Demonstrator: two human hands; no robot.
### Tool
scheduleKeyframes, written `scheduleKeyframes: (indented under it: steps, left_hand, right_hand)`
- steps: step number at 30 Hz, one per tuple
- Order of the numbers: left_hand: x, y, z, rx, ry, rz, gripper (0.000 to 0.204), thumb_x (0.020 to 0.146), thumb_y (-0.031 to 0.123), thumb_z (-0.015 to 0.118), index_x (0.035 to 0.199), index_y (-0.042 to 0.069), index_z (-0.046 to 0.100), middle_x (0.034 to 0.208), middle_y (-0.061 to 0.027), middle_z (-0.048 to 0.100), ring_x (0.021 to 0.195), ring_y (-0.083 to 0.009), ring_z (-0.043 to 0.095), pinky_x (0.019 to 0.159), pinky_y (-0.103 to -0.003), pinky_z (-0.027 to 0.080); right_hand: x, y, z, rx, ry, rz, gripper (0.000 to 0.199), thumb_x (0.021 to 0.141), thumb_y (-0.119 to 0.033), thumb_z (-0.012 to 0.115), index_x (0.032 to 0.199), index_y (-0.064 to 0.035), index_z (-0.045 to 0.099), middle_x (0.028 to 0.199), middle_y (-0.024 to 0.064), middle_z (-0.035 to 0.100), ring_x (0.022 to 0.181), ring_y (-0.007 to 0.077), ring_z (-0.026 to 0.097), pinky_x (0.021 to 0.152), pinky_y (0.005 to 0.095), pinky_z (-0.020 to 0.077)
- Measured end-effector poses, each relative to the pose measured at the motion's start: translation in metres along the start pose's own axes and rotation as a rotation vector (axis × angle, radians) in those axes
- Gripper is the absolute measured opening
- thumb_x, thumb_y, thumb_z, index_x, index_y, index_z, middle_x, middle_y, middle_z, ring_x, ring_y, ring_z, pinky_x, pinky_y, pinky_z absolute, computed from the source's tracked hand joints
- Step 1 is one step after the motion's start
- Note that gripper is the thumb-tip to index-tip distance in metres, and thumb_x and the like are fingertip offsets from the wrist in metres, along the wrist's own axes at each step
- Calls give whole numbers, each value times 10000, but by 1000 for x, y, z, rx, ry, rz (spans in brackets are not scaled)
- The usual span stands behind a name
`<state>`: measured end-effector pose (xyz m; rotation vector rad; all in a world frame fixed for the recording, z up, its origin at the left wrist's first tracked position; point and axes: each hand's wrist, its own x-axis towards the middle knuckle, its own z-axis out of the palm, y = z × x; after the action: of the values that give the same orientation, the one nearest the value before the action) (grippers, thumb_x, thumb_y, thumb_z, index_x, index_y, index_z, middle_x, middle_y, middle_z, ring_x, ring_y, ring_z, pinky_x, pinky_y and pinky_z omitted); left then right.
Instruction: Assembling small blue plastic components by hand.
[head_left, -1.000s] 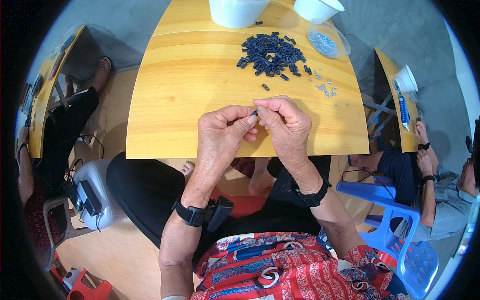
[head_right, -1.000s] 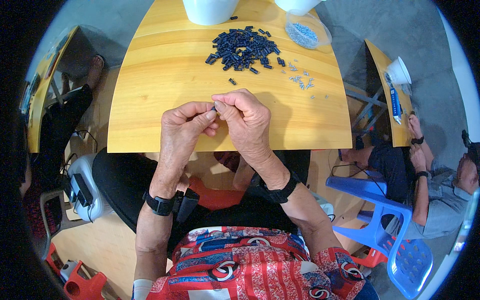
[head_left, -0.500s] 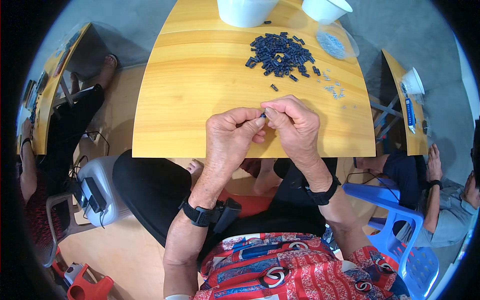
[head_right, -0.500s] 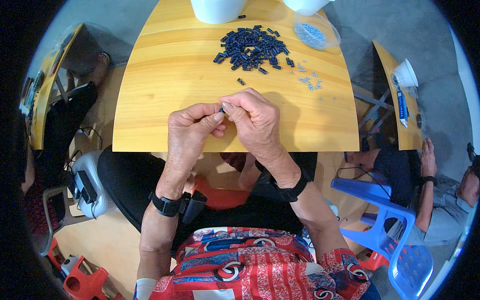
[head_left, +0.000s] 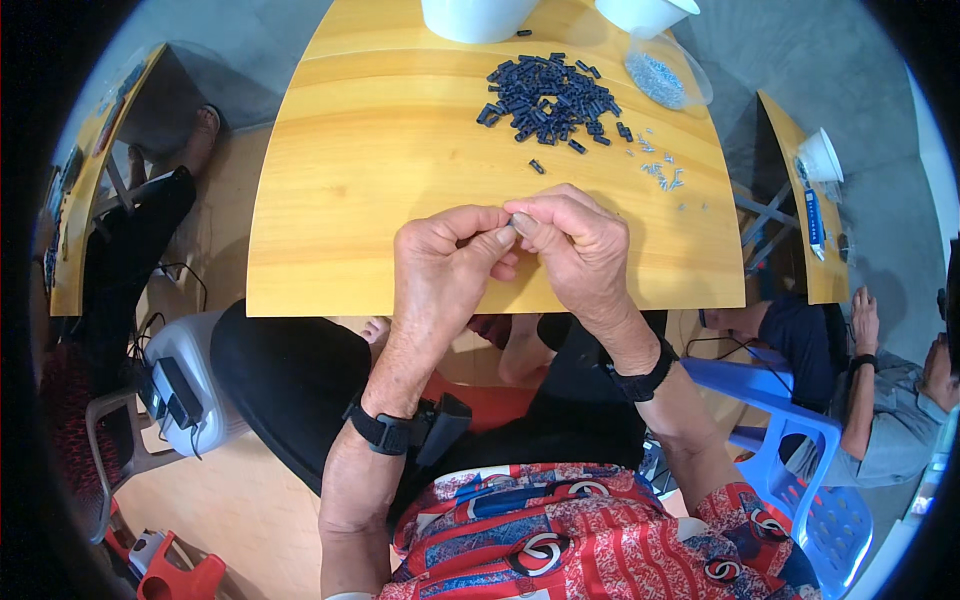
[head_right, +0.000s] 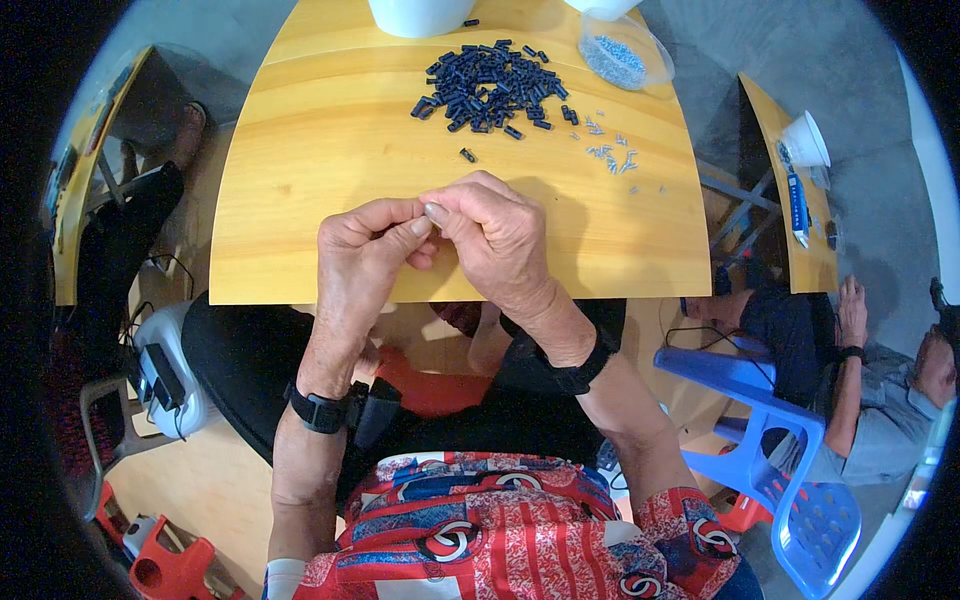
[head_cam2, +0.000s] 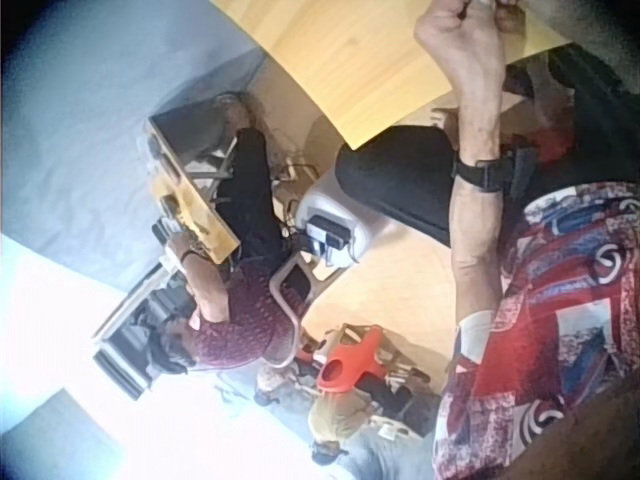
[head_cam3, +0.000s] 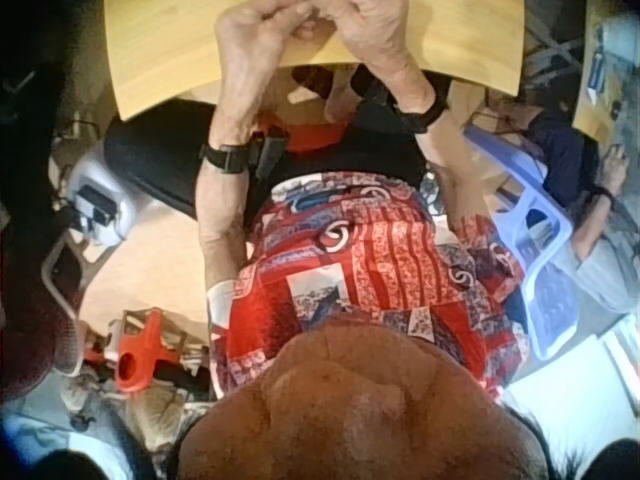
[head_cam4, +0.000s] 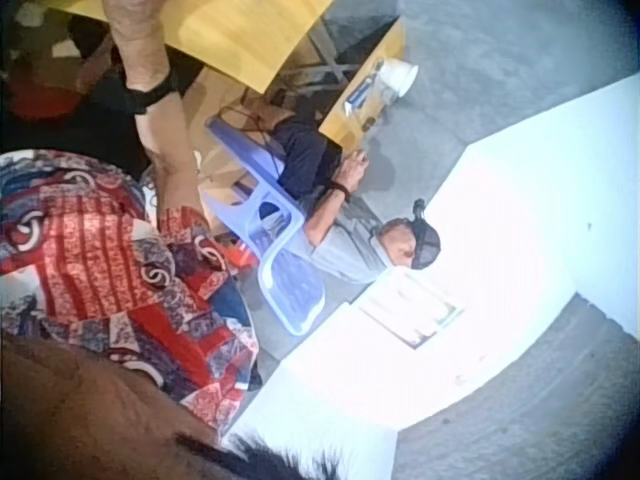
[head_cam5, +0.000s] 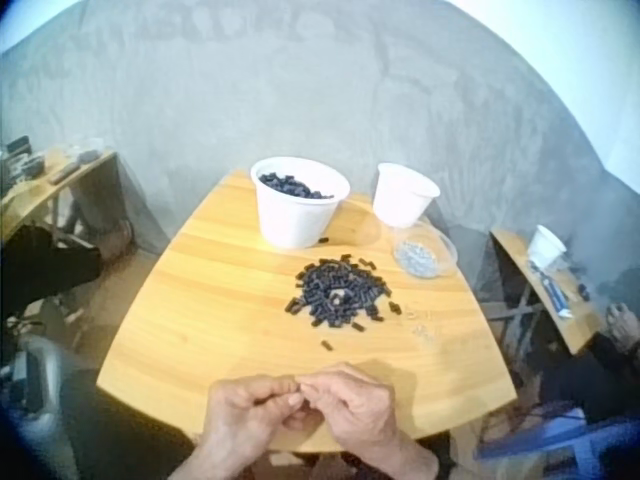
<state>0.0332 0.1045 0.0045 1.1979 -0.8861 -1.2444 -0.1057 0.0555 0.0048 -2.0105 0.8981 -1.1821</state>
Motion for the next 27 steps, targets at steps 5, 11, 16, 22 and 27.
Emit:
scheduleKeyframes:
  steps: [5, 11, 16, 22, 27]
  left_hand:
    - [1, -3, -2, -103, 5, 22, 111, 860, 30, 637, 936, -37, 683, 764, -87, 680, 650, -108, 630, 597, -222, 526]
    - [2, -1, 0, -138, 10, 17, 110, 857, 32, 641, 936, -31, 684, 768, -88, 681, 636, -109, 624, 594, -221, 525]
    - [1, 0, -1, -125, 24, 3, 111, 853, 33, 645, 936, -30, 685, 765, -88, 681, 634, -111, 625, 592, -221, 526]
    - [0, -1, -3, -132, 3, 2, 103, 846, -17, 621, 922, -53, 680, 753, -81, 673, 648, -97, 624, 585, -212, 523]
    - [-1, -2, 0, -142, 41, 6, 96, 850, -11, 621, 909, -55, 682, 753, -80, 673, 644, -96, 623, 589, -212, 524]
  right_hand:
    - [-1, -3, 4, -5, 13, -33, 112, 840, -9, 612, 939, 11, 661, 768, 98, 632, 645, 169, 616, 575, 262, 486]
    - [-5, -7, 4, 119, 52, 163, 134, 884, -32, 583, 997, 7, 643, 813, 86, 639, 619, 115, 593, 556, 233, 478]
    - [-7, -8, 4, 12, 69, 75, 108, 887, -43, 583, 967, 6, 637, 815, 86, 647, 596, 122, 607, 541, 239, 488]
    - [-5, -10, 3, -141, 56, -43, 75, 862, -33, 600, 922, 0, 632, 792, 108, 643, 617, 176, 635, 547, 273, 499]
    - [-7, -6, 3, -232, 67, -172, 63, 849, -14, 599, 904, -8, 629, 760, 119, 635, 639, 213, 639, 551, 300, 495]
